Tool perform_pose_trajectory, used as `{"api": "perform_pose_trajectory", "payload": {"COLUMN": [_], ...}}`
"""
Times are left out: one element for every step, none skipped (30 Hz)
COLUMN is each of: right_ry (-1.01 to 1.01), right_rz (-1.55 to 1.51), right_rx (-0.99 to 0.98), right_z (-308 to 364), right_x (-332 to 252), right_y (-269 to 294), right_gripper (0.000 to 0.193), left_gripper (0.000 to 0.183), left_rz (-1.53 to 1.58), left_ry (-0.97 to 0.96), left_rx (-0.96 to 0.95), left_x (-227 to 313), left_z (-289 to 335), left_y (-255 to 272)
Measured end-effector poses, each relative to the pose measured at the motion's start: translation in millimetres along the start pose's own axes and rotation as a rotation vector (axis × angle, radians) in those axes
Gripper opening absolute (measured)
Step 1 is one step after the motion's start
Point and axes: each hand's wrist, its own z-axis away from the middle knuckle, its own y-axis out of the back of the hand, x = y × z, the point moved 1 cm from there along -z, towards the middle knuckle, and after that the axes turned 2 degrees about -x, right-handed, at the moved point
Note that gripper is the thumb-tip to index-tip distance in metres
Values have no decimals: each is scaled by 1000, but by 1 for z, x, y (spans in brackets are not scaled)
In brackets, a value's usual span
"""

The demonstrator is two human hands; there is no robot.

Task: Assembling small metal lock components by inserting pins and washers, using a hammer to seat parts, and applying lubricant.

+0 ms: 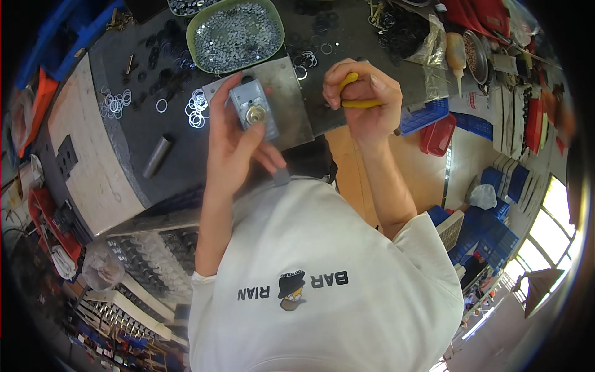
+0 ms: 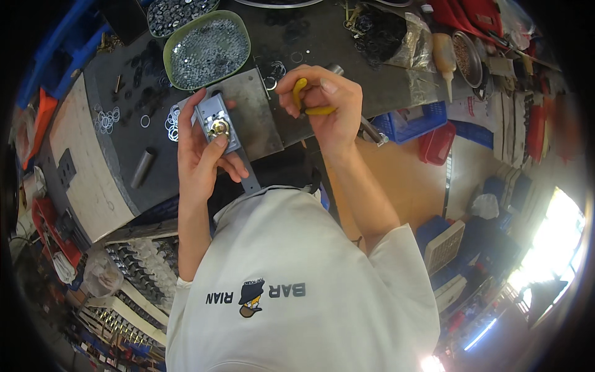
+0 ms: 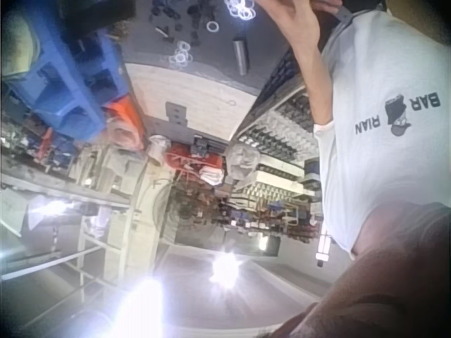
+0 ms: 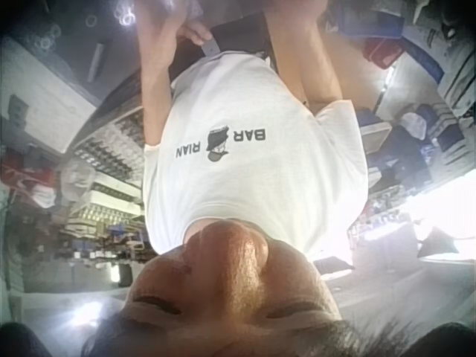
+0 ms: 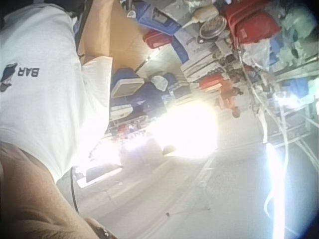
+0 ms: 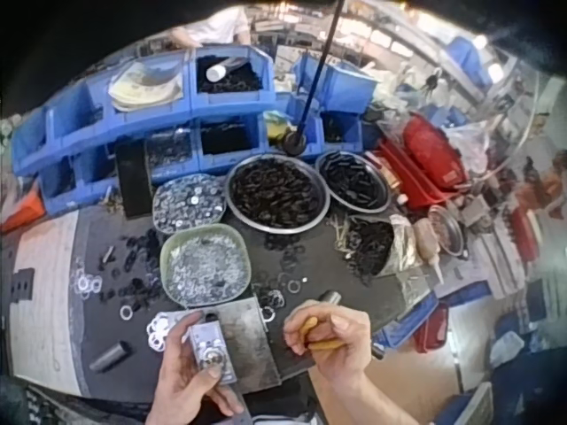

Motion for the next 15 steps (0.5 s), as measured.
{"api": "perform_pose_trajectory", "payload": {"right_ry": [-5,-9,-9,-12,-15,-14,-1,13,14,19,25,25,35,45,45], "right_rz": [-1,-2,-3,-1,1,1,4,6,6,-1,-8,-8,-24,-41,-42], "right_rx": [-1,-3,-4,-28,-51,-51,-58,-64,-65,-55,-46,-47,-38,-29,-29], "right_z": [0,-2,-3,-5,-6,-7,-7,-7,-7,-7,-7,-7,-7,-8,-9], "right_x": [1,1,1,1,0,0,0,1,1,2,3,3,4,4,3], "right_y": [1,3,4,5,6,6,7,7,8,8,9,8,8,8,9], "right_gripper": [61,60,60,59,59,59,58,58,58,57,57,57,58,60,60], "left_gripper": [78,77,76,76,76,76,76,76,76,76,76,76,76,75,75], "left_rz": [1,-1,-4,-4,10,23,23,20,17,16,13,10,10,7,5], "left_ry": [1,0,0,-1,-20,-38,-38,-39,-40,-40,-42,-43,-43,-17,10], "left_rx": [2,2,1,2,17,32,31,34,37,37,36,34,35,14,-7], "left_x": [0,-1,-1,-2,-4,-4,-5,-5,-5,-5,-5,-5,-4,-3,-2], "left_z": [1,0,0,0,-1,-1,-1,0,0,0,0,0,1,1,0], "left_y": [0,0,0,0,-1,-2,-2,-2,-2,-2,-2,-1,0,1,2]}}
